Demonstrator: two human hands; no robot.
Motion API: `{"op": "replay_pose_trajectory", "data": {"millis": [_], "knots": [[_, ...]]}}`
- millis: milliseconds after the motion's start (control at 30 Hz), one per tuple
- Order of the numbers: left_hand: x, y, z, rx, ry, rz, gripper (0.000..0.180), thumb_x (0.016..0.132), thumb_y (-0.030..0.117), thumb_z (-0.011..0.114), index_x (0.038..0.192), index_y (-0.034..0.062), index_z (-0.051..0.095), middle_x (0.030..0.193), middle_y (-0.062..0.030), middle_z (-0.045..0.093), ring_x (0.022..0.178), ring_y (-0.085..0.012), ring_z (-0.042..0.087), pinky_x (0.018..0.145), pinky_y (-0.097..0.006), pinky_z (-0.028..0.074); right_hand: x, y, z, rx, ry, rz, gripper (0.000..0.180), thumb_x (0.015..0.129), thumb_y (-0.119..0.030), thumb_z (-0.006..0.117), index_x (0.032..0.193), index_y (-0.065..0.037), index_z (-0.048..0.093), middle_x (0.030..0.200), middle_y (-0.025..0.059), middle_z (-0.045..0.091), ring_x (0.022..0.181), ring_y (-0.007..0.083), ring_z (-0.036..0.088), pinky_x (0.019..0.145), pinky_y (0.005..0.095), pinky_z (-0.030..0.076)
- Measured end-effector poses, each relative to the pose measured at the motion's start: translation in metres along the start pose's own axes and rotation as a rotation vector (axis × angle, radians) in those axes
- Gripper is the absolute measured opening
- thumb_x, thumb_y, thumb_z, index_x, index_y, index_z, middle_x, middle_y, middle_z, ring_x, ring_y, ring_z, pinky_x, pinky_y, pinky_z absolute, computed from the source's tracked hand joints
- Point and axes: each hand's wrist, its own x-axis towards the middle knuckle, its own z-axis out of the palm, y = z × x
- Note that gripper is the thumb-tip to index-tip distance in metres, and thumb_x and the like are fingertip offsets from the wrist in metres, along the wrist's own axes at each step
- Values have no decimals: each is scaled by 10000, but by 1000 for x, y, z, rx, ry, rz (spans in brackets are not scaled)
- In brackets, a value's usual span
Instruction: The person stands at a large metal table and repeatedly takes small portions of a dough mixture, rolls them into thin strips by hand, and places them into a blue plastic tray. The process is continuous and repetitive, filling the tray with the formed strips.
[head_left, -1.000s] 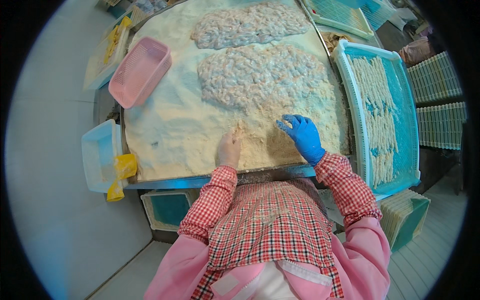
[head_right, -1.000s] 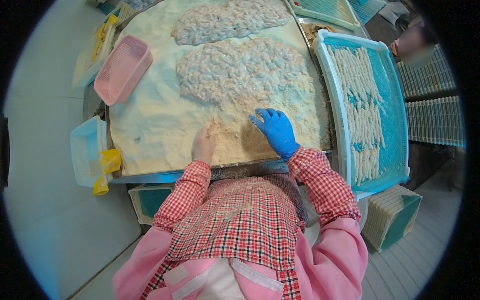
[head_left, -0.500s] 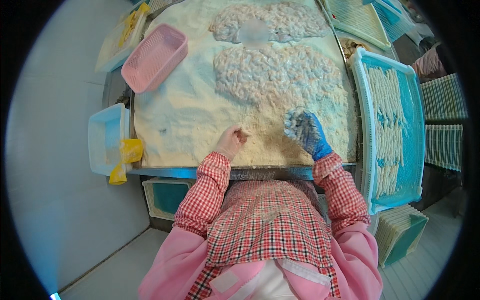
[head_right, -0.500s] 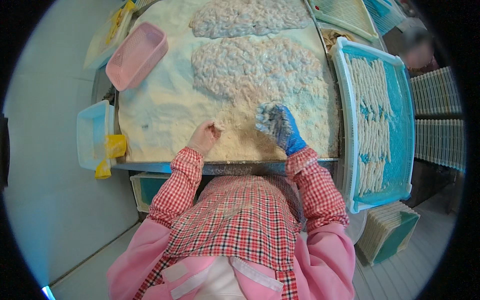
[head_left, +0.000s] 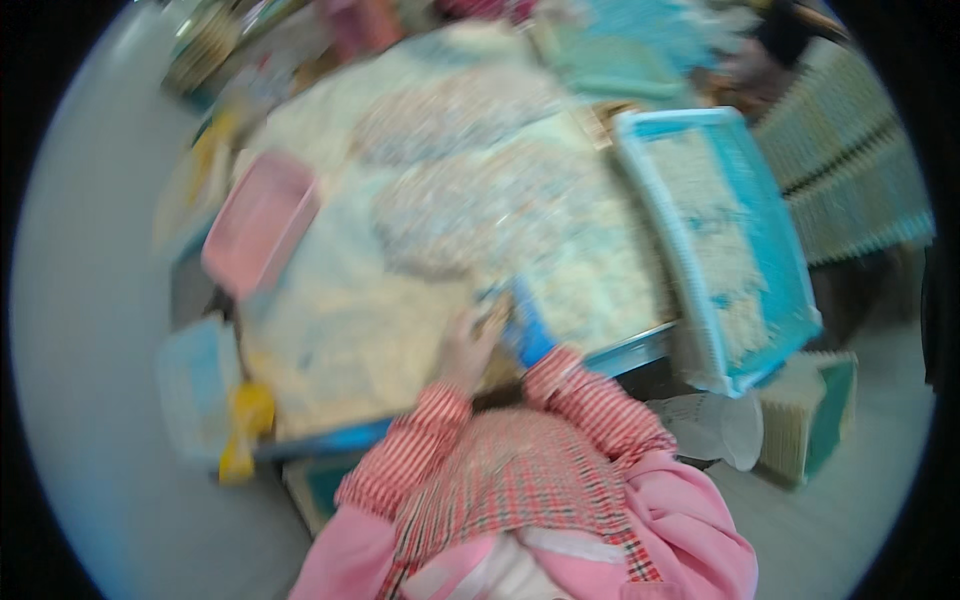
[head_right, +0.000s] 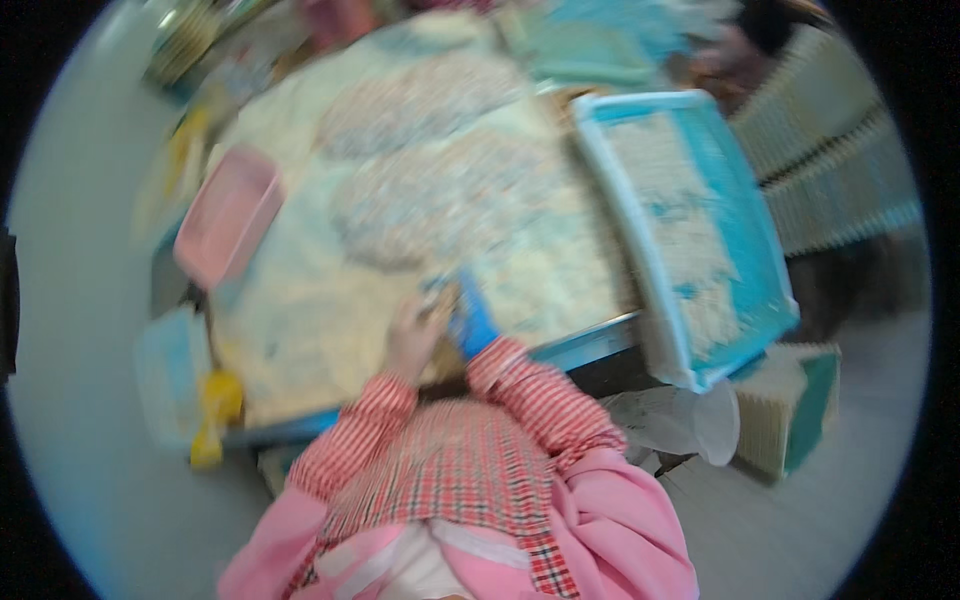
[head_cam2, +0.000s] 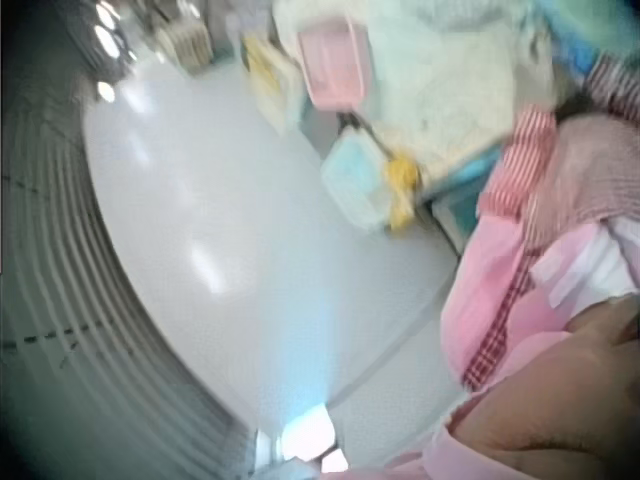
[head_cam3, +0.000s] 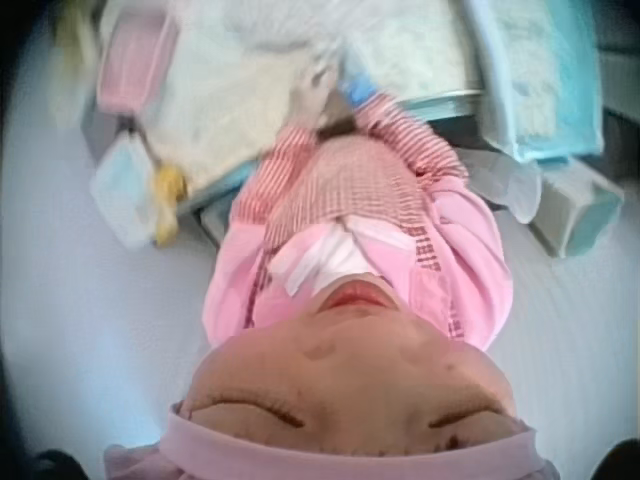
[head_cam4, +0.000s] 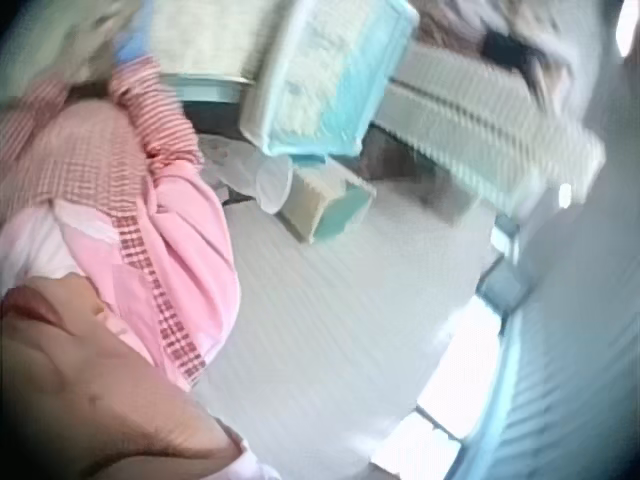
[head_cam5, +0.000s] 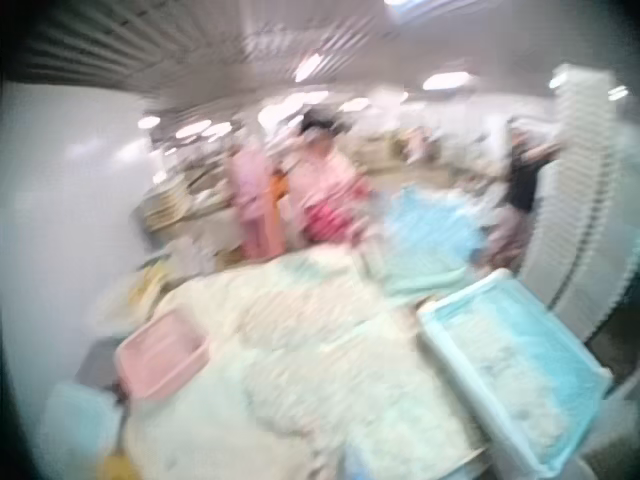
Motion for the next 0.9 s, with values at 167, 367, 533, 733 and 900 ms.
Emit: {"op": "replay_pose_trajectory", "data": {"millis": [167,367,533,733,900], "knots": [[17,-3,11,77,106,-68,470,964,283,407,1342,6,448,1403,-202,418,1337,-317,339,1126,-419,204,-6,45,-5,-403,294,-58,403,974,-292,441,1307,-66,461,1274,86,503,1161,204,459,1001,343,377],[0,-6,16,-408,-121,48,501,1013,281,331,1422,-8,323,1524,-158,244,1425,-278,172,1149,-365,120,-12,49,-17,-1109,-3,-430,460,976,-293,435,1374,-64,409,1386,60,427,1249,190,392,1073,324,286],[0,4,15,-341,31,78,466,999,234,347,1371,-40,406,1447,-203,374,1359,-313,315,1141,-401,159,14,57,-69,-1319,-130,-714,499,968,-276,464,1398,-42,364,1440,60,363,1264,208,381,1083,332,265],[-6,3,40,-369,-95,36,484,995,271,359,1383,-17,392,1460,-177,365,1369,-315,300,1147,-411,137,53,33,-220,-815,-8,-470,560,963,-343,464,1424,-51,337,1461,95,352,1291,226,358,1091,365,256],[10,-46,11,310,-123,185,496,958,278,403,1387,28,406,1485,-158,323,1388,-313,256,1144,-420,153,-10,59,-14,-773,175,-364,521,979,-424,410,1345,-54,395,1329,111,418,1166,231,408,986,366,341]]}}
